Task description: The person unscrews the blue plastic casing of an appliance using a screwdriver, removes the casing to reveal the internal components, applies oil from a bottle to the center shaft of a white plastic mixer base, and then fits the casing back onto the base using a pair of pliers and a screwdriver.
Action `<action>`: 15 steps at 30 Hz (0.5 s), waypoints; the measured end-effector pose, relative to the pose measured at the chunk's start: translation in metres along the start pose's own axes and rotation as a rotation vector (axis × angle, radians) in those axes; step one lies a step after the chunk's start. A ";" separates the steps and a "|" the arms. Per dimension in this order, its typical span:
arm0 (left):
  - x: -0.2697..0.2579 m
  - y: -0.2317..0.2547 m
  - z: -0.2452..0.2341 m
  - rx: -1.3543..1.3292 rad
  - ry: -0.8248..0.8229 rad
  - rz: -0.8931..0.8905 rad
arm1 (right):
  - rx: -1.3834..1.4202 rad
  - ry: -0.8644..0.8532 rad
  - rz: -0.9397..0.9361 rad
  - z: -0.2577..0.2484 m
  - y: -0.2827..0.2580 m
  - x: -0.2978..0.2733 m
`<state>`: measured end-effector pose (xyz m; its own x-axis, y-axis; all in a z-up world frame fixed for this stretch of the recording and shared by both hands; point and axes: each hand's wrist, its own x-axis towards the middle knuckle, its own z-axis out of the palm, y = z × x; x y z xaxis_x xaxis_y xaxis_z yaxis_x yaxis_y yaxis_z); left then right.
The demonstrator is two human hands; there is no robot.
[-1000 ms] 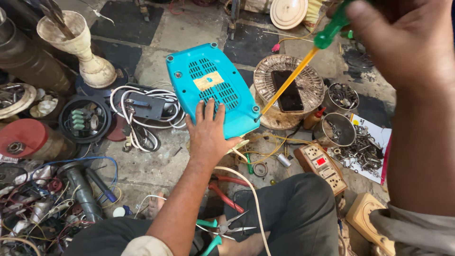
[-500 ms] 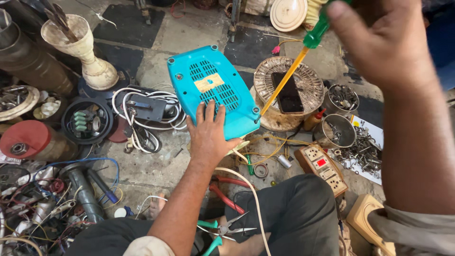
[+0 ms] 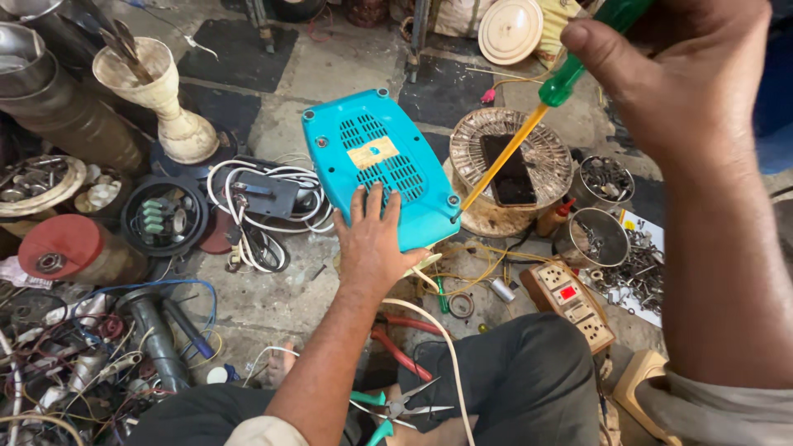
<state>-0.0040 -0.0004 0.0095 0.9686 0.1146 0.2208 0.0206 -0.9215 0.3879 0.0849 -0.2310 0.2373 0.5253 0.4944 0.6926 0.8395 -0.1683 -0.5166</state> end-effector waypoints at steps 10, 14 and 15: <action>-0.001 0.000 0.001 0.016 0.003 0.003 | 0.039 0.043 0.200 0.011 0.000 0.008; -0.001 0.000 0.000 0.018 -0.012 -0.011 | -0.013 0.100 0.223 0.011 0.009 0.003; 0.000 0.001 0.000 0.017 -0.013 -0.013 | -0.028 0.114 0.229 0.009 0.018 -0.001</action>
<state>-0.0041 -0.0011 0.0095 0.9713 0.1223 0.2040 0.0378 -0.9261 0.3753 0.0982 -0.2269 0.2230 0.7133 0.3413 0.6121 0.6994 -0.2892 -0.6536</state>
